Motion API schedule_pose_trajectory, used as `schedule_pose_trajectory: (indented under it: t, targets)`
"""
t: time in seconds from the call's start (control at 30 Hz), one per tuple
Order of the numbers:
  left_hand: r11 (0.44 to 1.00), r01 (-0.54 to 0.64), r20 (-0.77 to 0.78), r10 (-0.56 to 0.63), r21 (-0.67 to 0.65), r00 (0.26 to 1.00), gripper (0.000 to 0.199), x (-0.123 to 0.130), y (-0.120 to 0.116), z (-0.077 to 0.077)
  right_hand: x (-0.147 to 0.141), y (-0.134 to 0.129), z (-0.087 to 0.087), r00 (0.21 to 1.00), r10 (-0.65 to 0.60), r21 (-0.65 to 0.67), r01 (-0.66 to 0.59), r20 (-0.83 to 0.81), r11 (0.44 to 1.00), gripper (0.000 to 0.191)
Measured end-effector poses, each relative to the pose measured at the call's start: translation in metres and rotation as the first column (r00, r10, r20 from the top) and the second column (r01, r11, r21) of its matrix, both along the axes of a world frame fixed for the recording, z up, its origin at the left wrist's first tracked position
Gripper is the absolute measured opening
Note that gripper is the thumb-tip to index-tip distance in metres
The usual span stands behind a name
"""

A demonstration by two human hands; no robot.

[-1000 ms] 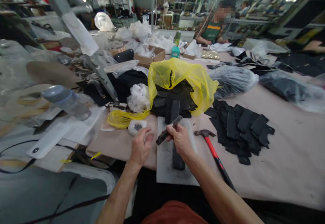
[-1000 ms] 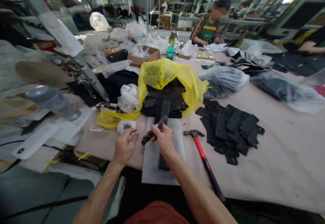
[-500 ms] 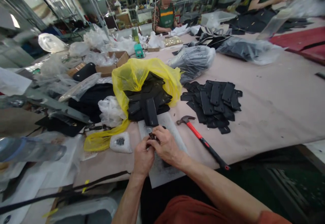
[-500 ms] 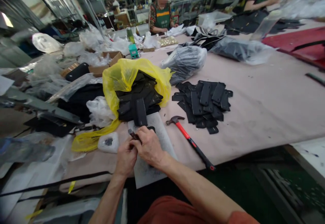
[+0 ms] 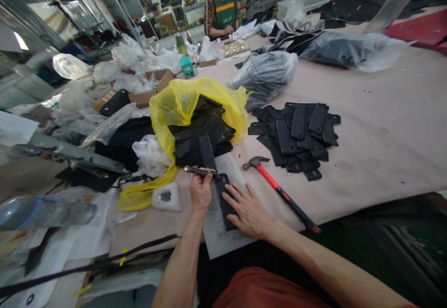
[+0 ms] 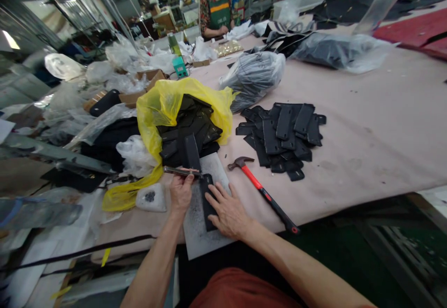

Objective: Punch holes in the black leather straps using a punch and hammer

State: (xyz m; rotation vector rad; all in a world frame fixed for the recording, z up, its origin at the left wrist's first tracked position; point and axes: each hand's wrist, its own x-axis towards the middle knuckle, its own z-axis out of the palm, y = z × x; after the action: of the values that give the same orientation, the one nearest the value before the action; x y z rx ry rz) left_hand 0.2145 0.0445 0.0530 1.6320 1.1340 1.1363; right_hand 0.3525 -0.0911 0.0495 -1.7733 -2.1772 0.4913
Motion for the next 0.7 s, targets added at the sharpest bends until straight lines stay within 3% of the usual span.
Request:
schedule_pose_trajectory:
  t: [0.1, 0.27, 0.7]
  targets:
    - [0.997, 0.058, 0.01, -0.058, -0.054, 0.998, 0.019, 0.0, -0.004, -0.011, 0.006, 0.002, 0.001, 1.0, 0.021, -0.009, -0.021, -0.009, 1.0, 0.063]
    - [0.995, 0.053, 0.057, -0.049, -0.08, 0.997, 0.02, 0.0, -0.011, -0.022, 0.007, 0.002, 0.001, 0.999, 0.02, -0.008, -0.02, -0.027, 1.0, 0.065]
    - [0.994, 0.083, 0.048, -0.079, -0.075, 0.996, 0.023, 0.003, -0.009, -0.033, 0.007, 0.002, 0.002, 0.999, 0.0, 0.016, 0.0, -0.035, 1.0, 0.066]
